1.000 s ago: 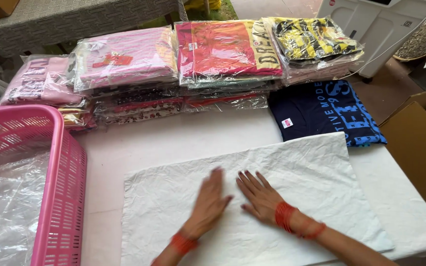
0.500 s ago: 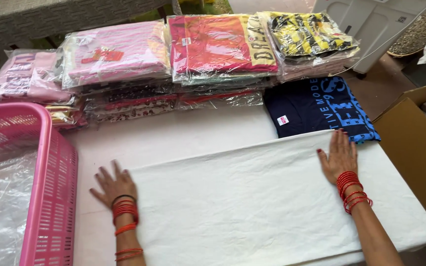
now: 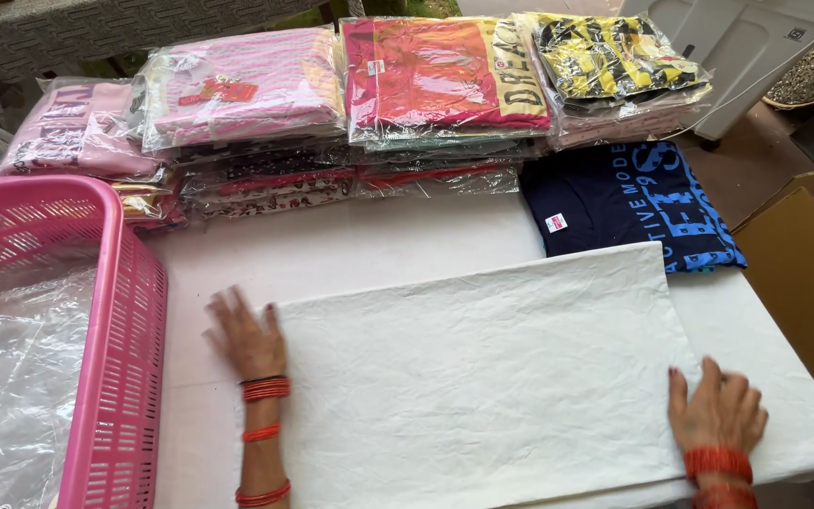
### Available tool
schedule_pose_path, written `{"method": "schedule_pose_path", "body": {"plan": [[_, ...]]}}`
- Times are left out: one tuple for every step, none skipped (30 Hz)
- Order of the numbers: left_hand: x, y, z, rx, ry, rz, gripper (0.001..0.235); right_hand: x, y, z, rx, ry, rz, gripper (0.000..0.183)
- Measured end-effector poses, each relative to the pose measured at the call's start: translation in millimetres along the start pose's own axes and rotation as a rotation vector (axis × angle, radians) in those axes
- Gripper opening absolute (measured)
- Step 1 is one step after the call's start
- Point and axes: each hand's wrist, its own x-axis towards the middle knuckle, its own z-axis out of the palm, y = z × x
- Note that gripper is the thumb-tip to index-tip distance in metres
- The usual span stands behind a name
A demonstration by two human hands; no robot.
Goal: The person folds a white t-shirt on a table, places it into a clear plastic bag, and stacks it with other packaged clothes. They repeat this process for a dark blue t-shirt and a blue patterned cloth, folding each item and placing it into a plastic bag before stacking it.
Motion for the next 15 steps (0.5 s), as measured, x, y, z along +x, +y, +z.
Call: {"method": "schedule_pose_path", "body": {"plan": [[-6.5, 21.2, 3.8, -0.183, -0.051, 0.118, 0.075, -6.9, 9.1, 2.0, -0.001, -0.043, 0.027, 0.074], [-13.6, 40.5, 6.5, -0.363, -0.102, 0.236, 0.077, -15.5, 17.9, 5.0, -0.001, -0.089, 0.054, 0.076], [-29.0, 69.3, -3.1, -0.361, -0.104, 0.235, 0.077, -19.1, 20.7, -3.3, -0.002, -0.091, 0.053, 0.076], [-43.5, 98.7, -12.5, -0.59, -0.335, 0.253, 0.076, -22.2, 23.1, -11.7, -0.001, -0.121, 0.081, 0.078], [-58.1, 128.0, -22.0, -0.818, -0.567, 0.267, 0.076, -25.4, 25.5, -20.2, 0.001, -0.15, 0.11, 0.081], [-75.8, 140.9, -0.1, -0.817, -0.569, 0.266, 0.076, -25.2, 26.1, -24.8, 0.0, -0.152, 0.11, 0.081], [-93.7, 153.7, 21.7, -0.937, -0.668, 0.306, 0.076, -25.0, 26.7, -29.4, -0.005, -0.178, 0.115, 0.083], [-111.6, 168.3, 44.0, -1.062, -0.764, 0.344, 0.076, -22.1, 27.7, -35.5, -0.011, -0.201, 0.118, 0.084], [-120.2, 180.7, 36.8, -1.064, -0.762, 0.342, 0.076, -19.4, 31.6, -34.8, -0.013, -0.198, 0.116, 0.084], [-128.8, 190.7, 29.0, -1.172, -0.832, 0.263, 0.079, -19.5, 34.9, -32.6, 0.05, -0.268, 0.131, 0.086], [-137.5, 201.0, 21.1, -1.279, -0.9, 0.18, 0.081, -19.5, 38.3, -30.3, 0.114, -0.337, 0.146, 0.088], [-136.9, 203.9, 13.3, -1.281, -0.901, 0.183, 0.081, -15.2, 44.4, -26.0, 0.114, -0.334, 0.148, 0.088], [-136.4, 206.7, 5.4, -1.332, -0.944, 0.092, 0.084, -11.0, 50.6, -21.8, 0.264, -0.373, 0.186, 0.085], [-136.1, 208.0, -3.1, -1.379, -0.984, -0.004, 0.086, -6.8, 55.9, -17.4, 0.415, -0.412, 0.218, 0.082], [-133.2, 204.1, -2.1, -1.38, -0.982, -0.004, 0.086, -6.6, 53.2, -24.4, 0.414, -0.412, 0.216, 0.082]]}}
